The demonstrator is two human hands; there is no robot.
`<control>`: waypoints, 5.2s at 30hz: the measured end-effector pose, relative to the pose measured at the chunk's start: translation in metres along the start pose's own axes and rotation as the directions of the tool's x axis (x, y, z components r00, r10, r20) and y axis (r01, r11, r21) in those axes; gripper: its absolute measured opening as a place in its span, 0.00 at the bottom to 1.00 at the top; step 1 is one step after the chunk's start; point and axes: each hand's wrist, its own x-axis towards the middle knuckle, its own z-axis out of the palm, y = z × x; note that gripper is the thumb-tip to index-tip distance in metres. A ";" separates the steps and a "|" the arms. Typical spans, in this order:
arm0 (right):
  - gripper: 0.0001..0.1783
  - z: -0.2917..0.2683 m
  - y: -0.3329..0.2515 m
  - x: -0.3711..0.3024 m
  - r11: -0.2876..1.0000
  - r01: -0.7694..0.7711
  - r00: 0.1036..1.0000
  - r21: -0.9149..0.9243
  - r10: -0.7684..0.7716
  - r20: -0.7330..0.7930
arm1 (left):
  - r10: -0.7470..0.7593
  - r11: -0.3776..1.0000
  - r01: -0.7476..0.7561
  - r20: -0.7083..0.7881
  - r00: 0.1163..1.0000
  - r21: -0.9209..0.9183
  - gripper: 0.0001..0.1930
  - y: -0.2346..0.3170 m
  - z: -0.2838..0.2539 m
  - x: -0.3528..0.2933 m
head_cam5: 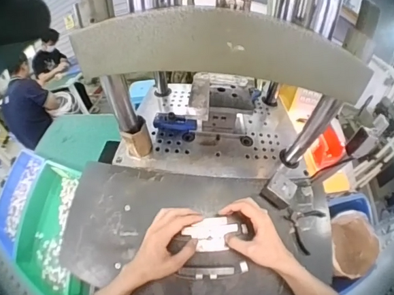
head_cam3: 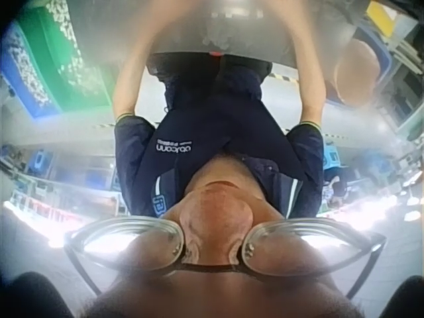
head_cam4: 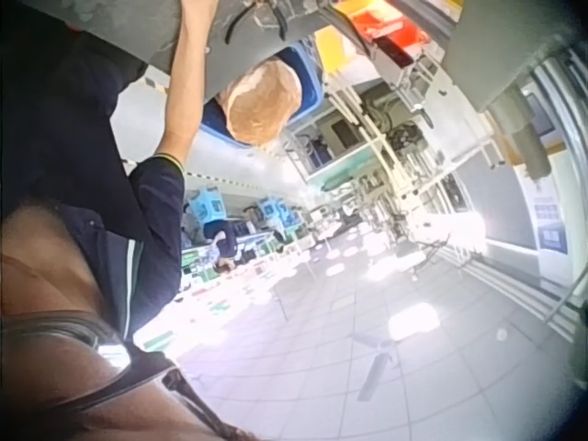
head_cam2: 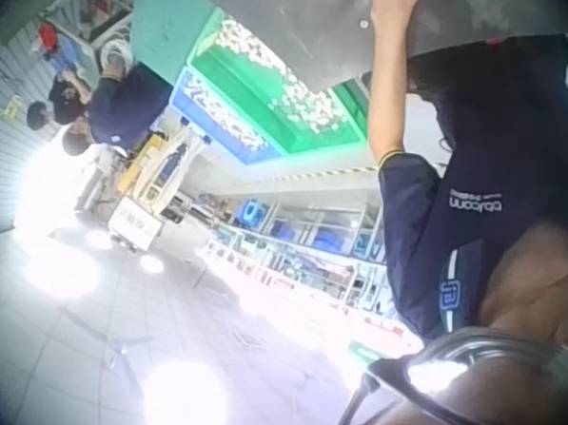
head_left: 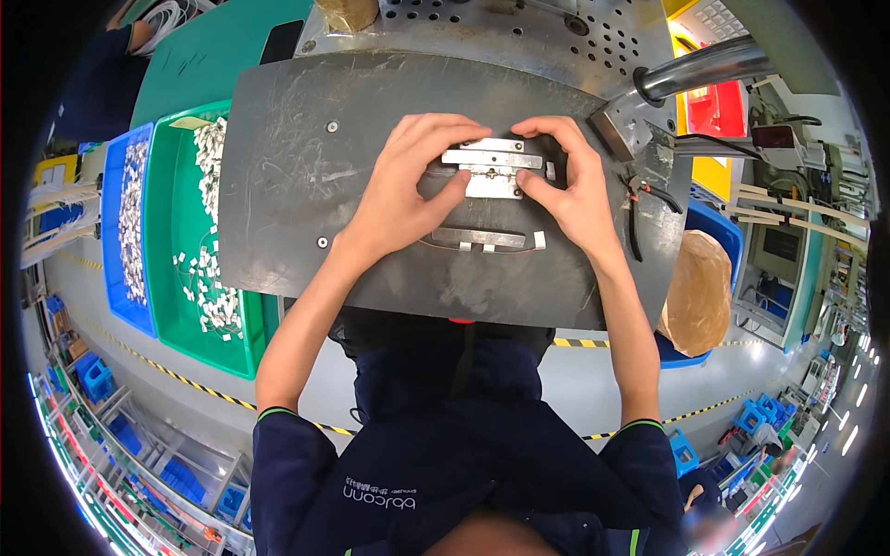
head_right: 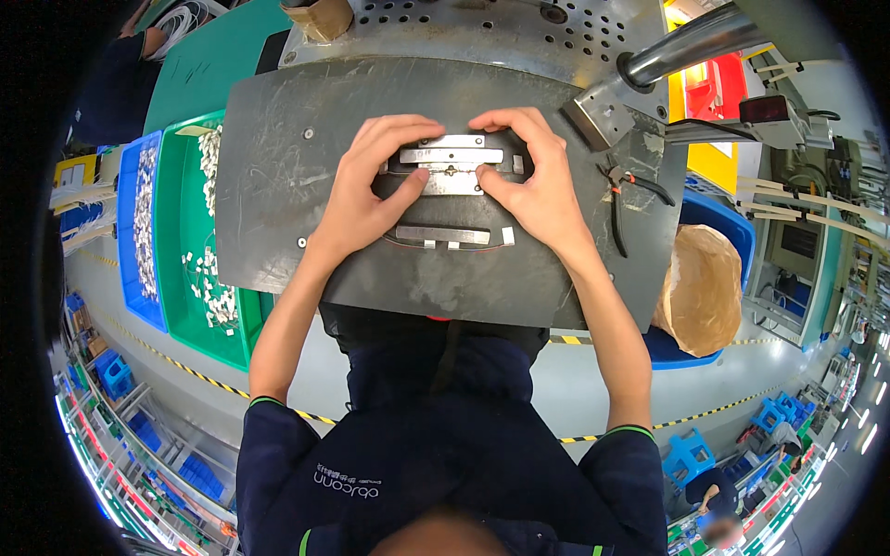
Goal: The person assembles small electronic connectors, wires, and plastic components onto a metal housing using a manual press and pliers.
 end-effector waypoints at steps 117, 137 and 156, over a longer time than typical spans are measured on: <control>0.12 -0.060 -0.008 -0.072 0.697 0.076 0.949 -0.713 -0.270 -0.162 | -0.008 0.984 -0.045 0.300 0.954 0.171 0.35 0.073 0.002 -0.071; 0.24 -0.038 -0.038 0.016 0.832 0.431 0.896 -0.349 -0.347 0.277 | -0.017 0.993 0.029 0.103 0.995 -0.115 0.35 0.018 -0.029 0.038; 0.43 -0.007 0.009 0.001 0.933 0.262 0.962 -0.245 -0.234 0.140 | 0.114 0.993 -0.104 0.175 0.978 -0.062 0.39 -0.027 -0.018 0.023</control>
